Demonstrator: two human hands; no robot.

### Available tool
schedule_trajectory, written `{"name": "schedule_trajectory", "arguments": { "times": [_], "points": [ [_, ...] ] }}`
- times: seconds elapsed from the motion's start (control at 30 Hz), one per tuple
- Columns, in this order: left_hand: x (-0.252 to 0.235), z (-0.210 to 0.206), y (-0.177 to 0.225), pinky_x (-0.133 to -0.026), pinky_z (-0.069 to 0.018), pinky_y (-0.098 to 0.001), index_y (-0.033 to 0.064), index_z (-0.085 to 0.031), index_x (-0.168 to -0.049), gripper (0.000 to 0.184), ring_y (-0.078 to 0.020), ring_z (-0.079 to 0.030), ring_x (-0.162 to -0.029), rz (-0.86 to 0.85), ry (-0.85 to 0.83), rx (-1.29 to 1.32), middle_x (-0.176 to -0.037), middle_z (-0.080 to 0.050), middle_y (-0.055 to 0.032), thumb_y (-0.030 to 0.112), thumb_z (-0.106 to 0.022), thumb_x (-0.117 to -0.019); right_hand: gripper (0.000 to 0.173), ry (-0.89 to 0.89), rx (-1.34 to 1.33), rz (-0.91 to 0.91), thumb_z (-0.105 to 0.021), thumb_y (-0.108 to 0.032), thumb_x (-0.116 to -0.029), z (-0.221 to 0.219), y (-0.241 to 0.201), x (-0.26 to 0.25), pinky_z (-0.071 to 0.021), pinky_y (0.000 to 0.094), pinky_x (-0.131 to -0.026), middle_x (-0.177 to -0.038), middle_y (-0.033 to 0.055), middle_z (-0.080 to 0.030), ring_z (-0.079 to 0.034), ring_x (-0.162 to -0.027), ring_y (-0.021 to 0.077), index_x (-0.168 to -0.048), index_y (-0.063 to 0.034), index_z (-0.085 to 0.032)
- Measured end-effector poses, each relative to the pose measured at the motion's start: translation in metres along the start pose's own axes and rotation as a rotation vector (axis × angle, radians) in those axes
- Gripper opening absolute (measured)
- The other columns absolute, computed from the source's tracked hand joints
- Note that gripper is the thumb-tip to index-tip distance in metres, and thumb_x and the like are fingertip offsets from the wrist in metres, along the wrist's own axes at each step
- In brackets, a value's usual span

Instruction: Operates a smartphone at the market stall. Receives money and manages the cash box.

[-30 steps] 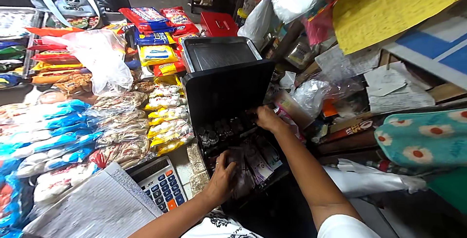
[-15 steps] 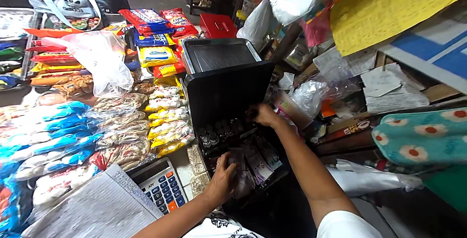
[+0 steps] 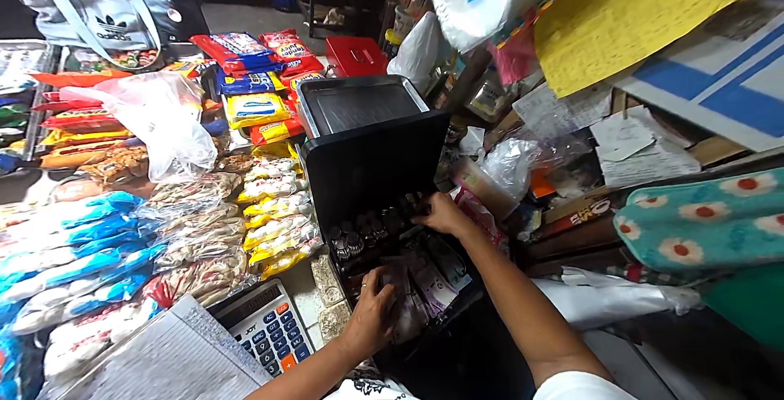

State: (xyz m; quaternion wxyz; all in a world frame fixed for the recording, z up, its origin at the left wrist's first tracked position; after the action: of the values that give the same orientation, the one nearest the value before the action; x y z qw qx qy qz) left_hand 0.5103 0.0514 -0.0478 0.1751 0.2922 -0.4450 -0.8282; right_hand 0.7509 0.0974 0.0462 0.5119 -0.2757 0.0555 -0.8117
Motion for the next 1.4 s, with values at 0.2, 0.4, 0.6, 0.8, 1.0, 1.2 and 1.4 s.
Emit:
{"name": "schedule_trajectory", "arguments": {
  "times": [0.2, 0.4, 0.6, 0.8, 1.0, 1.2, 1.4],
  "points": [
    [0.0, 0.003, 0.001, -0.105, -0.0482, -0.0515, -0.0005, -0.074, -0.101, 0.021, -0.0467, -0.055, -0.126, 0.001, -0.002, 0.013, -0.132, -0.058, -0.0301, 0.01, -0.07, -0.0834, 0.027, 0.033, -0.026, -0.029, -0.079, -0.018, -0.0901, 0.014, 0.004, -0.004, -0.0493, 0.0512, -0.097, -0.104, 0.021, -0.072, -0.067, -0.1, 0.0325, -0.105, 0.0038, -0.073],
    [0.0, 0.003, 0.002, -0.107, -0.0461, -0.0513, -0.0015, -0.073, -0.104, 0.023, -0.0462, -0.054, -0.127, 0.029, -0.035, 0.02, -0.134, -0.057, -0.0303, 0.01, -0.07, -0.0846, 0.029, 0.034, 0.023, -0.014, -0.074, -0.019, -0.0938, 0.011, 0.01, -0.009, -0.0453, 0.0544, -0.105, -0.117, 0.0228, -0.07, -0.064, -0.115, 0.0376, -0.116, -0.001, -0.074],
    [0.002, 0.002, 0.001, -0.106, -0.0469, -0.0493, -0.0011, -0.073, -0.101, 0.021, -0.044, -0.055, -0.126, 0.017, -0.024, 0.015, -0.133, -0.058, -0.0294, 0.01, -0.07, -0.0842, 0.037, -0.127, 0.092, 0.03, -0.075, -0.02, -0.0941, 0.011, 0.01, -0.013, -0.0449, 0.054, -0.105, -0.118, 0.0258, -0.067, -0.063, -0.112, 0.0385, -0.121, 0.0044, -0.068],
    [0.002, 0.004, 0.0, -0.107, -0.0464, -0.0487, -0.0014, -0.073, -0.101, 0.021, -0.0443, -0.054, -0.128, 0.021, -0.022, 0.029, -0.133, -0.057, -0.0295, 0.01, -0.07, -0.0839, 0.039, -0.18, 0.033, 0.039, -0.075, -0.022, -0.094, 0.008, 0.016, -0.021, -0.047, 0.0508, -0.1, -0.114, 0.0243, -0.067, -0.063, -0.106, 0.0335, -0.119, 0.0067, -0.065],
    [-0.006, 0.023, 0.009, -0.094, -0.0538, -0.0346, -0.0044, -0.06, -0.131, 0.036, -0.0193, -0.063, -0.11, 0.422, -0.091, 0.616, -0.129, -0.06, -0.0174, 0.017, -0.051, -0.1037, 0.027, -0.144, -0.154, 0.216, -0.074, -0.017, -0.0922, 0.01, -0.015, 0.016, -0.0464, 0.0333, -0.069, -0.078, 0.0068, -0.057, -0.051, -0.068, 0.0127, -0.105, 0.005, -0.065],
    [-0.038, 0.061, 0.028, -0.073, -0.0556, -0.0293, 0.0009, -0.055, -0.115, 0.042, -0.0134, -0.066, -0.078, 0.923, 0.249, 1.32, -0.091, -0.068, -0.0066, 0.03, -0.025, -0.1127, 0.014, -0.179, -0.133, 0.477, -0.065, -0.007, -0.0924, -0.028, -0.123, 0.048, -0.0463, 0.0355, -0.071, -0.079, 0.0105, -0.059, -0.053, -0.07, 0.0167, -0.101, 0.0045, -0.066],
    [0.001, 0.098, 0.006, -0.088, -0.0584, -0.0356, -0.0069, -0.056, -0.124, 0.043, -0.0226, -0.072, -0.095, 0.984, 0.319, 1.282, -0.108, -0.071, -0.0165, 0.023, -0.027, -0.1121, 0.019, 0.087, -0.154, 0.346, -0.075, -0.01, -0.09, 0.018, -0.078, 0.033, -0.045, 0.0381, -0.059, -0.064, 0.0046, -0.052, -0.047, -0.057, 0.0158, -0.106, -0.0013, -0.071]
  ]
}}
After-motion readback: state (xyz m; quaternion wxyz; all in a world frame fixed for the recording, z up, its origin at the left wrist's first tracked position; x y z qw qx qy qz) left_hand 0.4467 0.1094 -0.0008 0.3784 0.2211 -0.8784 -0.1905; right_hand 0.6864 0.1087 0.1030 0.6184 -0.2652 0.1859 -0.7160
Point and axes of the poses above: each hand's wrist, its own x-axis away from the middle knuckle, its own z-axis out of the back of the hand, y = z × x, the point moved 4 cm from there along -x, towards the middle knuckle
